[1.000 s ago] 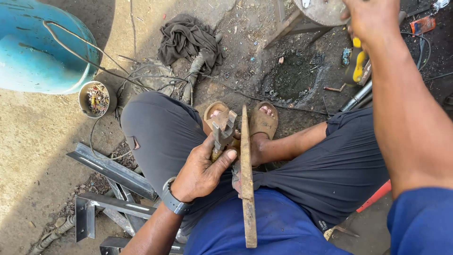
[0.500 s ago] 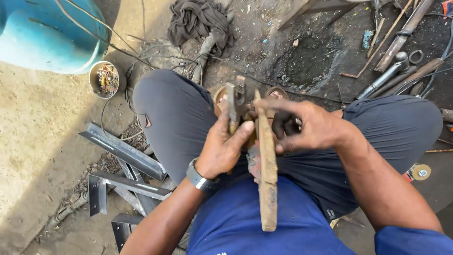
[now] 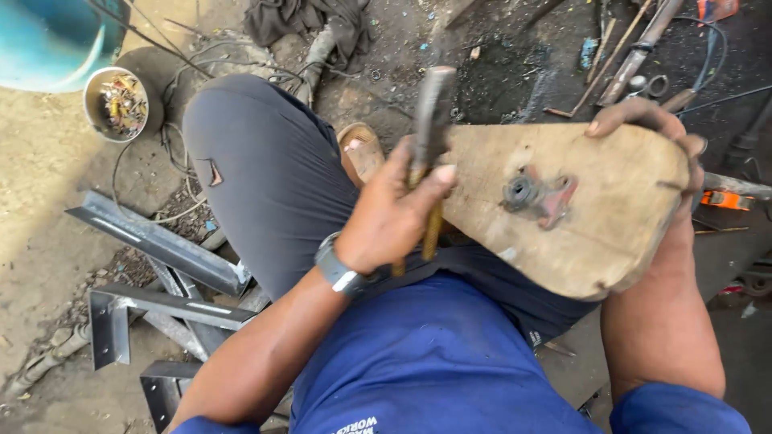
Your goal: Using pliers and a screwdriver to secure and adjust metal fittings on a wooden base.
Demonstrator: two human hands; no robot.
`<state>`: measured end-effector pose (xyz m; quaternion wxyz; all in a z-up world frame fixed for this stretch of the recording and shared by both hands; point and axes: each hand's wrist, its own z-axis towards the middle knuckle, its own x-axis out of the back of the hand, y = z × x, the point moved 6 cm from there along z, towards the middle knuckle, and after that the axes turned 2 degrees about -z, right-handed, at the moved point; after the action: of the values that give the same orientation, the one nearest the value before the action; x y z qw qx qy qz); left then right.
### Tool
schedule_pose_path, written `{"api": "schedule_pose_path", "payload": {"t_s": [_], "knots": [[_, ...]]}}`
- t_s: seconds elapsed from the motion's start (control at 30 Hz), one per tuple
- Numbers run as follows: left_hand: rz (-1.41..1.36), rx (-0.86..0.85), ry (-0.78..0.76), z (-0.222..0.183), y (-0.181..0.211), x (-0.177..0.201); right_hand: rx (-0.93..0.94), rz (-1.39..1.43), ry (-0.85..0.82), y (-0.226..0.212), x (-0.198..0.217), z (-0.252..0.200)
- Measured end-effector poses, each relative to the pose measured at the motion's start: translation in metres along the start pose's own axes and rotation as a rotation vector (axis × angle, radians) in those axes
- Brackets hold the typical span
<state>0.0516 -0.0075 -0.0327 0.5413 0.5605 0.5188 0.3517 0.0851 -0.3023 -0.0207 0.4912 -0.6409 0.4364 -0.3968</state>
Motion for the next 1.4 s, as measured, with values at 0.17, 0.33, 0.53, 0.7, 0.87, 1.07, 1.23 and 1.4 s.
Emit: {"api": "schedule_pose_path", "payload": {"t_s": [0.17, 0.33, 0.53, 0.7, 0.87, 1.07, 1.23, 1.4], "knots": [[-0.459, 0.437, 0.204, -0.034, -0.033, 0.025, 0.01, 0.006, -0.026, -0.008, -0.006, 0.017], [-0.687, 0.468, 0.088, -0.068, -0.055, 0.019, 0.011, 0.024, -0.067, -0.01, -0.015, 0.044], [-0.83, 0.362, 0.004, -0.083, -0.054, 0.004, 0.032, 0.056, -0.089, -0.004, -0.018, 0.07], [-0.533, 0.246, 0.092, -0.085, -0.041, 0.006, 0.045, 0.083, -0.094, 0.002, -0.015, 0.083], [-0.526, 0.114, 0.076, -0.083, -0.029, 0.006, 0.064, 0.127, -0.12, 0.002, -0.009, 0.083], [-0.707, 0.052, 0.024, -0.07, -0.024, 0.007, 0.083, 0.17, -0.13, 0.005, -0.009, 0.084], [0.165, -0.177, 0.014, -0.055, 0.016, 0.027, 0.105, 0.199, -0.138, 0.008, -0.004, 0.088], [0.738, -0.255, -0.1, -0.055, 0.048, 0.037, 0.117, 0.234, -0.152, 0.009, -0.005, 0.092]]}}
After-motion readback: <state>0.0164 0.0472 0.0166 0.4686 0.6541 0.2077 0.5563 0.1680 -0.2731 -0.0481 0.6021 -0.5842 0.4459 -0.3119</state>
